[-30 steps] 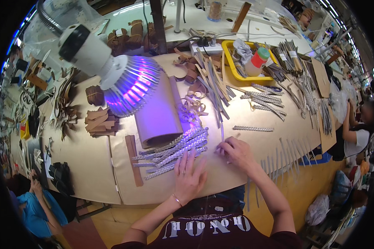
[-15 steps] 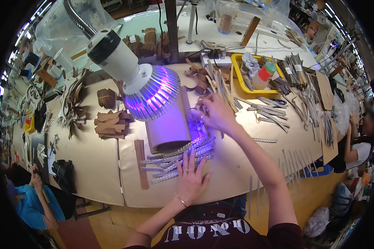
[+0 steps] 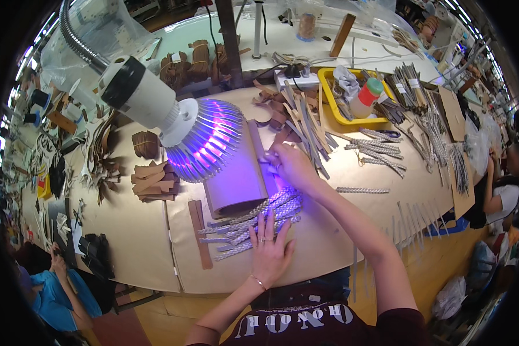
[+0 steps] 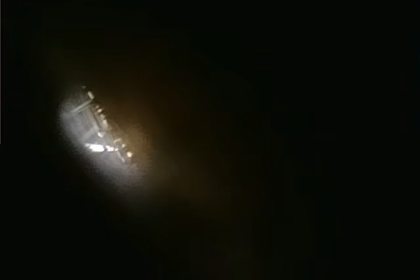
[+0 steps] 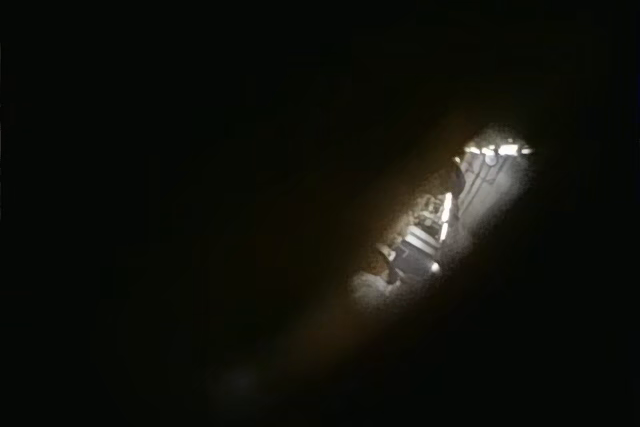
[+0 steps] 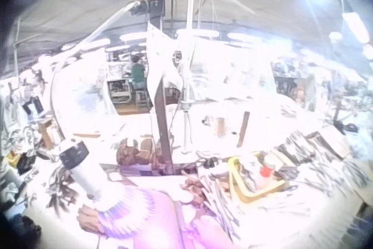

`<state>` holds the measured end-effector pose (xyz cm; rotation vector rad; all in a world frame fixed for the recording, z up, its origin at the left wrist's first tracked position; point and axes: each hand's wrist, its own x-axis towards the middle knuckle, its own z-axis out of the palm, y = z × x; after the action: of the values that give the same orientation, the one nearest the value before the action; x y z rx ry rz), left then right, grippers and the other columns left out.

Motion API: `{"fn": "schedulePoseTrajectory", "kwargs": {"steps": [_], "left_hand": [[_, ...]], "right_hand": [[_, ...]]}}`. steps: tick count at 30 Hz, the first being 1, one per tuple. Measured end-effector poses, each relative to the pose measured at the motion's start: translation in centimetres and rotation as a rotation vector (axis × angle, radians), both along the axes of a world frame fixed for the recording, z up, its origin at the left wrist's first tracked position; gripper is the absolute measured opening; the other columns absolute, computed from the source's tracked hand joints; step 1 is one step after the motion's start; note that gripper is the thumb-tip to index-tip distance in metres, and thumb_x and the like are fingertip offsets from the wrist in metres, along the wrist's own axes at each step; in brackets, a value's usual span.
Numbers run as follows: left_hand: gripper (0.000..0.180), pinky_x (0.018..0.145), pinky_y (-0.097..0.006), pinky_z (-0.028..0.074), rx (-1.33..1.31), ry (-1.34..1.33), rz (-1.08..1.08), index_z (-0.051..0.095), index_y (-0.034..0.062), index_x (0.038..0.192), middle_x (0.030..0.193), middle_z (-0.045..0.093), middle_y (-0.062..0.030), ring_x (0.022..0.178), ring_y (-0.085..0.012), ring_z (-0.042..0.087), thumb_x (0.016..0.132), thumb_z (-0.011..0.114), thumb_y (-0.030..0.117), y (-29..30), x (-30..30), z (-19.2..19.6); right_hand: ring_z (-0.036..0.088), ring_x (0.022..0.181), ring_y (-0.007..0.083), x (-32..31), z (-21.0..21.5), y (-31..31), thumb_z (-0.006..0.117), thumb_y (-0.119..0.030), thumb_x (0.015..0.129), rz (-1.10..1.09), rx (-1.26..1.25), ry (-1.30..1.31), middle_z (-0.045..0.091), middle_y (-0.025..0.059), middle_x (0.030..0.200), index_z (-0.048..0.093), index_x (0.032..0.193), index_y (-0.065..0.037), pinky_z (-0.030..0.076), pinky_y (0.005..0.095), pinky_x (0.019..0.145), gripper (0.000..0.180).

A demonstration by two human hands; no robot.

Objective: The person repeatedly picks up small braided cords and flat strips from a workbench, aligns them, and places them back down. The person handles the items one at a time, occasionally adjusting their position on the table.

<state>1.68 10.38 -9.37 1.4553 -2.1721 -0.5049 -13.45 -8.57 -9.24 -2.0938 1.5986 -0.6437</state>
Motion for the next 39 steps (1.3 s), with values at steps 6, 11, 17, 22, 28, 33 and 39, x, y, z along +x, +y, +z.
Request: {"fn": "schedulePoseTrajectory", "kwargs": {"steps": [6, 11, 17, 22, 28, 33, 39], "left_hand": [[0.053, 0.117, -0.064, 0.008, -0.003, -0.006, 0.018, 0.056, 0.011, 0.135, 0.157, 0.028, -0.0234, 0.147, -0.0457, 0.019, 0.085, 0.07, 0.025, 0.1, -0.1, -0.2], [0.053, 0.116, -0.065, 0.006, -0.026, -0.011, 0.031, 0.058, 0.0104, 0.132, 0.157, 0.028, -0.0231, 0.147, -0.0469, 0.017, 0.082, 0.073, 0.022, 0.0, 0.0, -0.3], [0.047, 0.116, -0.066, 0.005, -0.084, -0.029, -0.02, 0.061, 0.0103, 0.127, 0.156, 0.029, -0.0266, 0.147, -0.0489, 0.016, 0.083, 0.072, 0.019, 0.1, 0.0, 0.1], [0.045, 0.115, -0.067, 0.004, -0.144, -0.096, -0.166, 0.062, 0.0097, 0.124, 0.154, 0.03, -0.0285, 0.146, -0.0505, 0.017, 0.081, 0.073, 0.019, 0.8, 0.2, 0.1], [0.059, 0.114, -0.069, 0.004, -0.122, -0.077, -0.46, 0.055, 0.0072, 0.131, 0.154, 0.027, -0.031, 0.145, -0.0534, 0.016, 0.079, 0.077, 0.025, 4.5, -1.0, -0.2], [0.101, 0.113, -0.071, 0.002, -0.093, -0.191, -0.458, 0.021, 0.009, 0.153, 0.158, 0.012, -0.0328, 0.146, -0.0538, 0.006, 0.078, 0.078, 0.046, 4.4, -1.9, -0.3], [0.109, 0.113, -0.071, 0.002, -0.165, -0.43, -0.499, 0.021, 0.0074, 0.154, 0.158, 0.011, -0.0328, 0.147, -0.0534, 0.007, 0.075, 0.076, 0.058, 4.3, -1.4, -0.8]], "right_hand": [[0.05, 0.051, 0.0071, -2.7, 4.5, -2.6, 0.054, -0.016, 0.1, -0.184, 0.496, -1.243, 0.059, -0.0022, 0.069, 0.063, 0.102, -0.005, 0.039, 0.0228, 0.043, 0.014], [0.062, 0.062, 0.0087, -12.2, 11.7, 2.7, 0.051, -0.009, 0.097, -0.115, 0.401, -1.431, 0.064, 0.0032, 0.085, 0.062, 0.101, -0.009, 0.048, 0.021, 0.042, 0.011], [0.059, 0.078, 0.0089, -26.4, 14.0, 19.6, 0.051, -0.019, 0.101, -0.646, -0.156, -1.755, 0.058, 0.0038, 0.099, 0.054, 0.125, -0.001, 0.052, 0.0214, 0.057, 0.031], [0.052, 0.07, 0.012, -38.2, 6.8, 39.3, 0.04, -0.015, 0.106, -0.491, -0.33, -1.823, 0.05, 0.0033, 0.089, 0.054, 0.115, -0.003, 0.047, 0.0243, 0.057, 0.021], [0.046, 0.058, 0.0079, -39.6, -9.7, 53.4, 0.044, -0.012, 0.104, -1.427, -0.698, -2.029, 0.052, -0.0001, 0.078, 0.056, 0.102, -0.008, 0.036, 0.0217, 0.044, 0.012], [0.047, 0.054, 0.0089, -36.2, -21.3, 51.7, 0.046, -0.014, 0.102, -1.587, -0.566, -2.253, 0.056, -0.0009, 0.077, 0.058, 0.1, -0.009, 0.038, 0.0233, 0.044, 0.014], [0.047, 0.051, 0.0107, -35.6, -29.0, 40.5, 0.043, -0.016, 0.103, -1.353, -0.187, -2.374, 0.059, 0.003, 0.075, 0.061, 0.101, -0.012, 0.038, 0.0261, 0.042, 0.018]]}}
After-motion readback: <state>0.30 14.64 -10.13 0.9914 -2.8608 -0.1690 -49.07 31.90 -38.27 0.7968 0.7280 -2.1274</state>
